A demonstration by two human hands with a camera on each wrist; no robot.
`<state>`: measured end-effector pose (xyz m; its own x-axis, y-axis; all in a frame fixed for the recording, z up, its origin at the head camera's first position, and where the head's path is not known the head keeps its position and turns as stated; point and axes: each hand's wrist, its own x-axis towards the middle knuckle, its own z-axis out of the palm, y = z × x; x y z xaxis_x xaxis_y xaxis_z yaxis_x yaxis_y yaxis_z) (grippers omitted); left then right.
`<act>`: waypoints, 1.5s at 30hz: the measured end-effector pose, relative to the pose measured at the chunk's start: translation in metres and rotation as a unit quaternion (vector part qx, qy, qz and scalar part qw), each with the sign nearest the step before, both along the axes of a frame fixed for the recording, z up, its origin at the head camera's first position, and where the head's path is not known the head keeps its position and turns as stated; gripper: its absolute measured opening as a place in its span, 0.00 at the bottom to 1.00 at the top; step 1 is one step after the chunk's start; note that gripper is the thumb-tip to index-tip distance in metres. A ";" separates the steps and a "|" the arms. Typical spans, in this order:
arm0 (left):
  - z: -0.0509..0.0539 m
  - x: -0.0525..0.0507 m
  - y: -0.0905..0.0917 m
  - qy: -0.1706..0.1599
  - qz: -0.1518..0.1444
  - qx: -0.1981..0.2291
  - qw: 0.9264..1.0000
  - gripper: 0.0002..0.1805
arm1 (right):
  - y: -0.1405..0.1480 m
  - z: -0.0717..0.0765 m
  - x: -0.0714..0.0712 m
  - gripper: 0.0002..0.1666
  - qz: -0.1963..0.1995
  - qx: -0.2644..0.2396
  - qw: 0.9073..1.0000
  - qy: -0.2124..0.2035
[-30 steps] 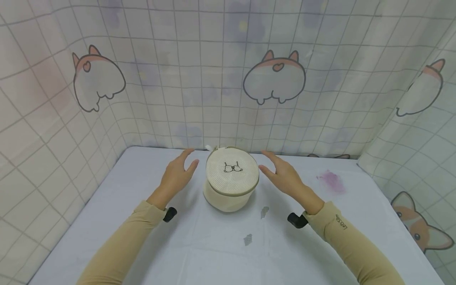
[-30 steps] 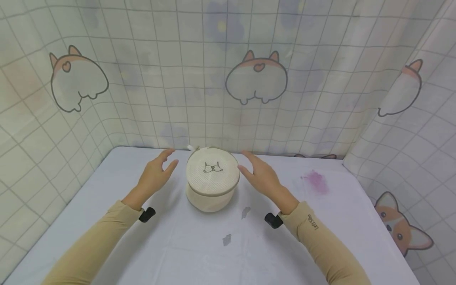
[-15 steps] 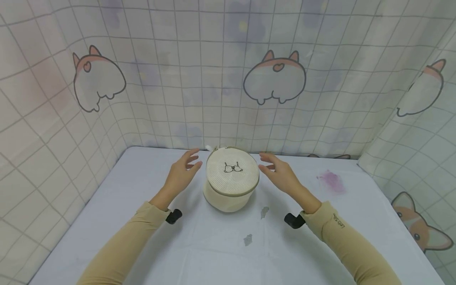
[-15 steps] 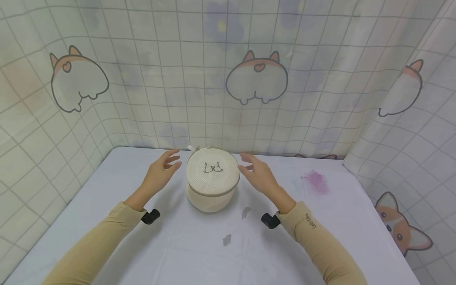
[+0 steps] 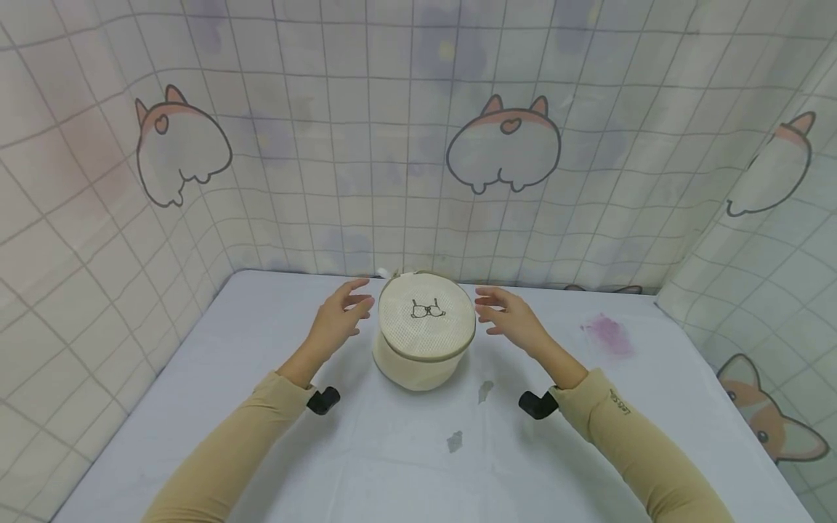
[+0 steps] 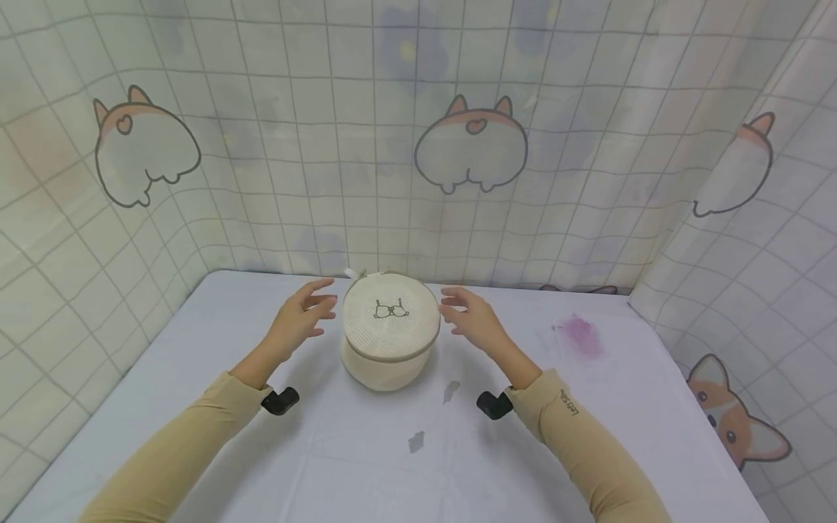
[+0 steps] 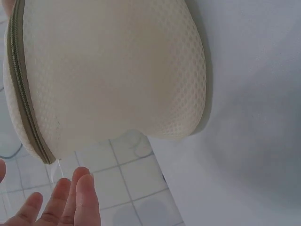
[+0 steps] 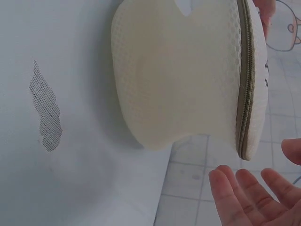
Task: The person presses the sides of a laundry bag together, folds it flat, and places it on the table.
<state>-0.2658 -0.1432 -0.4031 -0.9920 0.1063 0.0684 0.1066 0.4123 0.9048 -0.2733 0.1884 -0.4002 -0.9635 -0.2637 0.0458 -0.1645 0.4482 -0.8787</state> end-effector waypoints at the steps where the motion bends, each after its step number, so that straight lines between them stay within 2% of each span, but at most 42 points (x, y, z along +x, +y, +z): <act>1: 0.000 0.000 0.001 -0.012 0.000 0.011 1.000 0.31 | 0.000 -0.001 -0.001 0.31 0.001 -0.003 1.000 -0.007; 6: 0.000 0.000 0.006 -0.065 0.000 0.066 0.996 0.32 | -0.001 -0.004 -0.003 0.33 0.000 -0.009 0.999 -0.042; 11: -0.001 -0.001 0.010 -0.100 0.004 0.106 0.989 0.32 | -0.005 -0.007 -0.006 0.35 0.012 -0.029 0.996 -0.086; 14: -0.002 -0.001 0.013 -0.116 0.004 0.129 0.985 0.32 | -0.005 -0.008 -0.008 0.35 0.015 -0.055 0.990 -0.129; 17: -0.005 -0.001 0.015 -0.130 0.004 0.149 0.980 0.32 | -0.005 -0.008 -0.010 0.35 0.007 -0.089 0.980 -0.176; 21: -0.006 -0.001 0.016 -0.143 0.009 0.166 0.976 0.31 | -0.006 -0.007 -0.011 0.35 -0.008 -0.125 0.970 -0.208; 32: -0.004 0.001 0.020 -0.153 0.031 0.208 0.965 0.31 | -0.007 -0.013 -0.015 0.35 0.005 -0.178 0.963 -0.201; 45: -0.006 0.000 0.018 -0.150 0.039 0.209 0.966 0.30 | -0.012 -0.011 -0.011 0.35 0.014 -0.196 0.961 -0.192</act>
